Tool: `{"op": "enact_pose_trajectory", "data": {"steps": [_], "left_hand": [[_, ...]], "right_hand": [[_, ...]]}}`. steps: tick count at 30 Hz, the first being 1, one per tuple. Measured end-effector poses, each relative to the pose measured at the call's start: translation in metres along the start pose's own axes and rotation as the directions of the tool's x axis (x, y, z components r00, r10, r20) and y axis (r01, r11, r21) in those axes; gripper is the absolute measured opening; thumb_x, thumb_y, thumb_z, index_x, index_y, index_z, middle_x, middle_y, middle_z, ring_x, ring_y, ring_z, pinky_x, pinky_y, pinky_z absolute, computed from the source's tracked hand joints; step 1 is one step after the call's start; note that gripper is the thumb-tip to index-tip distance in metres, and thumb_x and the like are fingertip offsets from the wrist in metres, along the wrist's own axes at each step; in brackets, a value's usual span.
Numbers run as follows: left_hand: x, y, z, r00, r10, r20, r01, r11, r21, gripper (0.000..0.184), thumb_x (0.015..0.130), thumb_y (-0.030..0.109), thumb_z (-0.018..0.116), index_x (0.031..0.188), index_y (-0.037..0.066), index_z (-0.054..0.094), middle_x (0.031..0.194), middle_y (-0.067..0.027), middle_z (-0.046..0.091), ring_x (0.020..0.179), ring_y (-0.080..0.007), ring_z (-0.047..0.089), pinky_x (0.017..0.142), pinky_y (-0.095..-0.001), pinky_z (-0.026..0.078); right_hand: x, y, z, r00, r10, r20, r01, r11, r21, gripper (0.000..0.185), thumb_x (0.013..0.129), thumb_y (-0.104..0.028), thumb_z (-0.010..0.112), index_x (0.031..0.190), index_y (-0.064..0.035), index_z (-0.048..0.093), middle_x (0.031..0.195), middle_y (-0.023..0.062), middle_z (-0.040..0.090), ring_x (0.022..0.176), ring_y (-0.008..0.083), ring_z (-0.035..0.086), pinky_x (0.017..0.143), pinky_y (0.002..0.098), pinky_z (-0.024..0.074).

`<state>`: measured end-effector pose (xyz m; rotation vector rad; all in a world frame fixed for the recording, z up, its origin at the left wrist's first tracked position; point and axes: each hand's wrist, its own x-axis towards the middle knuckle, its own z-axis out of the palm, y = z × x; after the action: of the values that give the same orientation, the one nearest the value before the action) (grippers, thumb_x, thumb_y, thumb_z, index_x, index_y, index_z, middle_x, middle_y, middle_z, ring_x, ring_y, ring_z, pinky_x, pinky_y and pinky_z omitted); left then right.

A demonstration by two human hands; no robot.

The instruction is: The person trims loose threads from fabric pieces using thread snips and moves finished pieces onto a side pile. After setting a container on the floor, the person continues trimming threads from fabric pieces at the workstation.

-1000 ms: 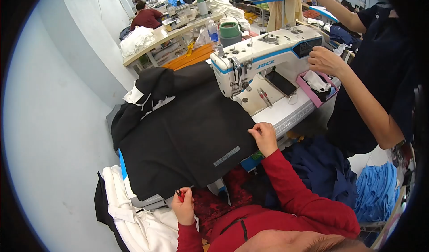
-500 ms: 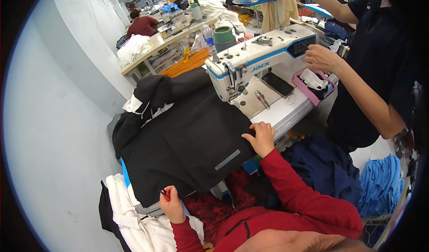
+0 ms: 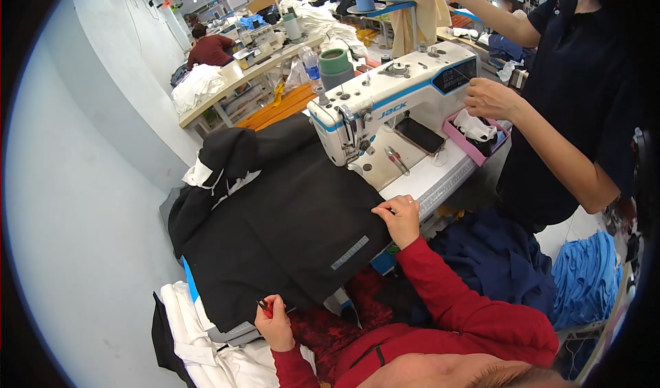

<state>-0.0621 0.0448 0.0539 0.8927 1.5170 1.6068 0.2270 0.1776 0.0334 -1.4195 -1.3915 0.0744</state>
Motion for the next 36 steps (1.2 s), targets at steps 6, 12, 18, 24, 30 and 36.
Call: {"op": "enact_pose_trajectory", "data": {"steps": [6, 12, 18, 24, 30, 36], "left_hand": [[0.001, -0.003, 0.007, 0.999, 0.03, 0.042, -0.031, 0.999, 0.011, 0.005, 0.083, 0.007, 0.06, 0.087, 0.004, 0.058, 0.066, 0.0012, 0.052, 0.043, -0.0015, 0.037, 0.038, -0.0167, 0.029], [-0.016, 0.039, 0.063, 0.904, 0.305, 0.3, -0.362, 0.919, 0.156, 0.033, 0.07, -0.003, 0.068, 0.101, 0.0, 0.058, 0.102, -0.0078, 0.054, 0.069, -0.0066, 0.05, 0.059, -0.019, 0.041], [-0.021, 0.052, 0.025, 0.93, 0.268, 0.252, -0.265, 0.963, -0.046, 0.014, 0.072, -0.006, 0.057, 0.084, -0.001, 0.062, 0.082, -0.0089, 0.061, 0.075, -0.0148, 0.057, 0.067, -0.0241, 0.045], [-0.059, 0.137, -0.132, 0.58, 0.765, -0.281, -0.66, 0.643, 0.39, 0.025, 0.092, 0.024, 0.042, 0.098, 0.003, 0.054, 0.092, -0.0073, 0.058, 0.085, -0.0161, 0.056, 0.077, -0.0291, 0.046], [-0.157, 0.259, -0.191, 0.147, 0.985, 0.094, -0.064, -0.085, 0.994, 0.033, 0.08, 0.004, 0.05, 0.111, -0.005, 0.052, 0.104, -0.0122, 0.06, 0.085, -0.0197, 0.061, 0.082, -0.0318, 0.048], [-0.207, 0.334, -0.251, 0.195, 0.962, 0.192, 0.136, -0.221, 0.966, 0.033, 0.091, 0.021, 0.043, 0.097, -0.007, 0.057, 0.092, -0.0123, 0.059, 0.081, -0.021, 0.057, 0.07, -0.0325, 0.046]], "right_hand": [[-0.003, -0.018, -0.009, 0.95, 0.218, 0.224, -0.294, 0.868, 0.401, 0.015, 0.076, -0.01, 0.066, 0.068, -0.0016, 0.057, 0.066, 0.0069, 0.056, 0.065, 0.0141, 0.053, 0.059, 0.0274, 0.0421], [-0.041, -0.09, -0.026, 0.775, -0.239, 0.585, -0.269, 0.713, 0.648, 0.015, 0.072, -0.005, 0.067, 0.068, -0.0029, 0.052, 0.077, 0.0066, 0.057, 0.07, 0.016, 0.055, 0.066, 0.0266, 0.0442], [-0.033, -0.113, -0.042, 0.865, -0.314, 0.392, -0.191, 0.516, 0.835, 0.014, 0.072, 0.001, 0.062, 0.082, -0.0049, 0.055, 0.094, 0.0105, 0.062, 0.083, 0.0209, 0.057, 0.074, 0.0317, 0.0461], [-0.022, -0.043, 0.016, 0.99, -0.079, 0.114, 0.03, 0.924, 0.381, 0.019, 0.078, 0.001, 0.056, 0.097, -0.0028, 0.056, 0.106, 0.0126, 0.057, 0.101, 0.0256, 0.05, 0.09, 0.0353, 0.0377], [-0.016, -0.04, 0.044, 0.987, -0.146, 0.062, 0.131, 0.972, 0.196, 0.027, 0.079, -0.003, 0.057, 0.106, -0.0028, 0.054, 0.112, 0.0118, 0.054, 0.111, 0.0274, 0.043, 0.095, 0.0374, 0.0322], [-0.024, -0.031, 0.059, 0.969, -0.183, 0.167, 0.167, 0.98, 0.104, 0.034, 0.08, -0.007, 0.058, 0.113, -0.0022, 0.052, 0.115, 0.0127, 0.052, 0.116, 0.0313, 0.039, 0.098, 0.0404, 0.0307]]}}
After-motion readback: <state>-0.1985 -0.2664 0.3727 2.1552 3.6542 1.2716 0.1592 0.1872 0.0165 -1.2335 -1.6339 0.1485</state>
